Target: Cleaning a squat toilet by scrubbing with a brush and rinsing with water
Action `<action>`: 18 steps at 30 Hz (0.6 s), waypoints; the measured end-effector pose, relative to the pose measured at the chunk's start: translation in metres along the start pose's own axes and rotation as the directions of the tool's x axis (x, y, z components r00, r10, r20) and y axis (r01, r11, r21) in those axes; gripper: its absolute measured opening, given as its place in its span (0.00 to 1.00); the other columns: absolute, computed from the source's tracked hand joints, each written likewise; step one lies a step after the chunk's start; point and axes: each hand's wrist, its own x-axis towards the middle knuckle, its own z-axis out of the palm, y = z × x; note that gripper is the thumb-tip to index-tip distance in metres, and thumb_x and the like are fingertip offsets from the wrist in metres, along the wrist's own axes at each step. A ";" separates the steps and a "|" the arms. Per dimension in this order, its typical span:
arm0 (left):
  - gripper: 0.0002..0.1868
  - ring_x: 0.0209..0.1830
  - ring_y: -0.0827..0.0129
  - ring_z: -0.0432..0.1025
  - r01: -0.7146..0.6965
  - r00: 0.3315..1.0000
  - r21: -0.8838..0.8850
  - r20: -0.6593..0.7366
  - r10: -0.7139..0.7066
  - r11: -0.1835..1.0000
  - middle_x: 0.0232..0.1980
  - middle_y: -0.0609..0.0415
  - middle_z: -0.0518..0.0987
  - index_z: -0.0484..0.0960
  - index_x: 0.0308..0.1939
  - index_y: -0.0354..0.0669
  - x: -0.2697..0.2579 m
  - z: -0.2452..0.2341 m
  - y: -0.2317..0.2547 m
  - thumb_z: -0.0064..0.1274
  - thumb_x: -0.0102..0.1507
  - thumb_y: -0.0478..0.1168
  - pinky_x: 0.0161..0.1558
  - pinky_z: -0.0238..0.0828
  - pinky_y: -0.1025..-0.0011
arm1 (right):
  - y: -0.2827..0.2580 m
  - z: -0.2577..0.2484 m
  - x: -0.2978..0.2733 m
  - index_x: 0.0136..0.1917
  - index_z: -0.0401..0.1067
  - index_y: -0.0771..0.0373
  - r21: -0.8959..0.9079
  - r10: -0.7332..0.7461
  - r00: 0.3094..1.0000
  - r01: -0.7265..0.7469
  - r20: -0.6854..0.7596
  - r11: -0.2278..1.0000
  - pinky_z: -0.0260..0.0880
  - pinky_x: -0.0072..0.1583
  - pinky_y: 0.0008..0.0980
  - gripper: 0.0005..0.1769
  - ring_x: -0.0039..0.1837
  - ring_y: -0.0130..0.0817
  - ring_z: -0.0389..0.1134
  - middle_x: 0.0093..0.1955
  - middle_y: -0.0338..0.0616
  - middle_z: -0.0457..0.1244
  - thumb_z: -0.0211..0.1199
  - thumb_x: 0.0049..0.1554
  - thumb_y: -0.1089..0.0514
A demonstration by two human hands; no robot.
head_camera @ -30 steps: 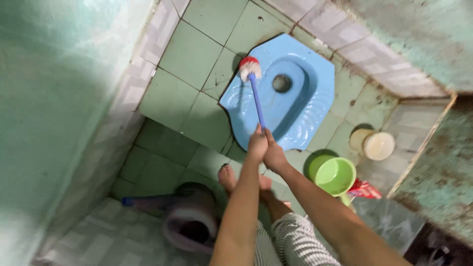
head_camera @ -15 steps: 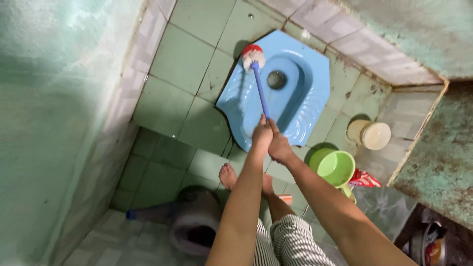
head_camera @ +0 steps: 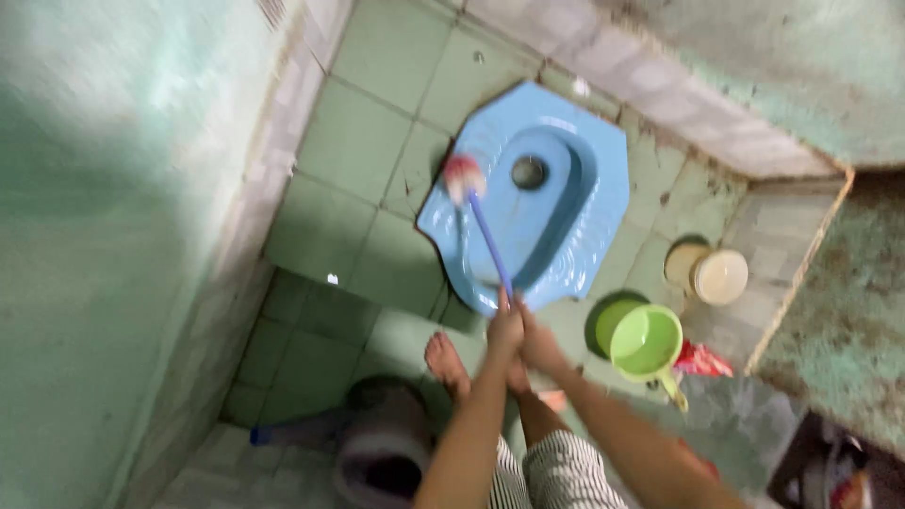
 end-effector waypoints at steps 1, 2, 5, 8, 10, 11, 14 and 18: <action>0.33 0.73 0.43 0.65 0.051 0.997 -0.009 0.052 -0.051 0.999 0.73 0.35 0.69 0.50 0.82 0.59 -0.012 0.012 -0.025 0.27 0.72 0.54 0.73 0.61 0.50 | 0.039 0.020 0.000 0.85 0.33 0.43 0.030 0.060 0.997 -0.062 0.051 0.998 0.62 0.71 0.64 0.51 0.71 0.73 0.62 0.63 0.81 0.63 0.54 0.57 0.62; 0.33 0.73 0.43 0.65 0.032 0.998 -0.010 0.047 -0.032 0.999 0.73 0.35 0.69 0.50 0.82 0.59 -0.014 -0.001 0.006 0.27 0.72 0.54 0.73 0.61 0.50 | 0.020 0.006 0.002 0.85 0.33 0.43 0.031 0.046 0.998 -0.047 0.038 0.998 0.62 0.71 0.64 0.51 0.71 0.73 0.62 0.63 0.81 0.63 0.54 0.57 0.62; 0.32 0.75 0.48 0.63 0.129 0.989 -0.058 0.081 -0.124 0.990 0.74 0.41 0.70 0.50 0.81 0.67 -0.025 -0.020 0.055 0.26 0.71 0.56 0.74 0.61 0.54 | -0.020 -0.024 -0.013 0.85 0.33 0.33 -0.063 0.041 0.999 -0.039 0.028 0.997 0.64 0.72 0.56 0.54 0.70 0.67 0.64 0.62 0.75 0.65 0.55 0.57 0.65; 0.32 0.73 0.49 0.65 -0.005 1.000 0.002 0.011 0.005 1.000 0.71 0.41 0.72 0.53 0.81 0.67 0.022 -0.031 0.082 0.27 0.71 0.59 0.73 0.61 0.53 | -0.066 -0.054 0.007 0.85 0.37 0.34 0.021 -0.010 0.999 0.011 -0.052 1.000 0.74 0.58 0.53 0.46 0.54 0.62 0.74 0.51 0.70 0.69 0.49 0.59 0.54; 0.32 0.72 0.45 0.67 0.002 0.999 0.069 0.039 -0.005 0.998 0.70 0.39 0.73 0.52 0.81 0.63 0.027 -0.025 0.077 0.26 0.72 0.56 0.71 0.62 0.51 | -0.055 -0.053 0.017 0.83 0.45 0.38 -0.005 0.033 0.997 -0.034 -0.074 0.999 0.77 0.47 0.54 0.43 0.40 0.56 0.75 0.42 0.64 0.71 0.51 0.56 0.47; 0.32 0.72 0.45 0.67 -0.007 0.999 0.063 0.033 0.005 0.998 0.70 0.39 0.73 0.52 0.81 0.63 0.016 -0.015 0.051 0.26 0.72 0.56 0.71 0.62 0.51 | -0.022 -0.031 0.015 0.83 0.45 0.38 -0.011 0.023 0.997 -0.024 -0.079 1.000 0.77 0.47 0.54 0.43 0.40 0.56 0.75 0.42 0.64 0.71 0.51 0.56 0.47; 0.31 0.73 0.56 0.66 0.122 0.987 0.050 0.097 -0.127 0.991 0.72 0.49 0.73 0.51 0.81 0.77 0.003 0.006 0.005 0.25 0.71 0.60 0.72 0.61 0.58 | 0.030 0.003 0.012 0.85 0.35 0.40 -0.008 0.029 0.999 -0.029 -0.012 1.000 0.78 0.50 0.53 0.46 0.51 0.64 0.75 0.50 0.73 0.69 0.48 0.60 0.63; 0.33 0.73 0.48 0.65 0.060 0.993 0.076 0.093 -0.067 0.995 0.73 0.42 0.70 0.51 0.81 0.68 0.015 -0.010 0.047 0.24 0.71 0.61 0.72 0.60 0.53 | -0.043 -0.037 -0.012 0.85 0.35 0.43 -0.128 0.025 0.999 -0.031 -0.045 0.991 0.77 0.50 0.52 0.48 0.50 0.61 0.75 0.49 0.66 0.70 0.52 0.58 0.59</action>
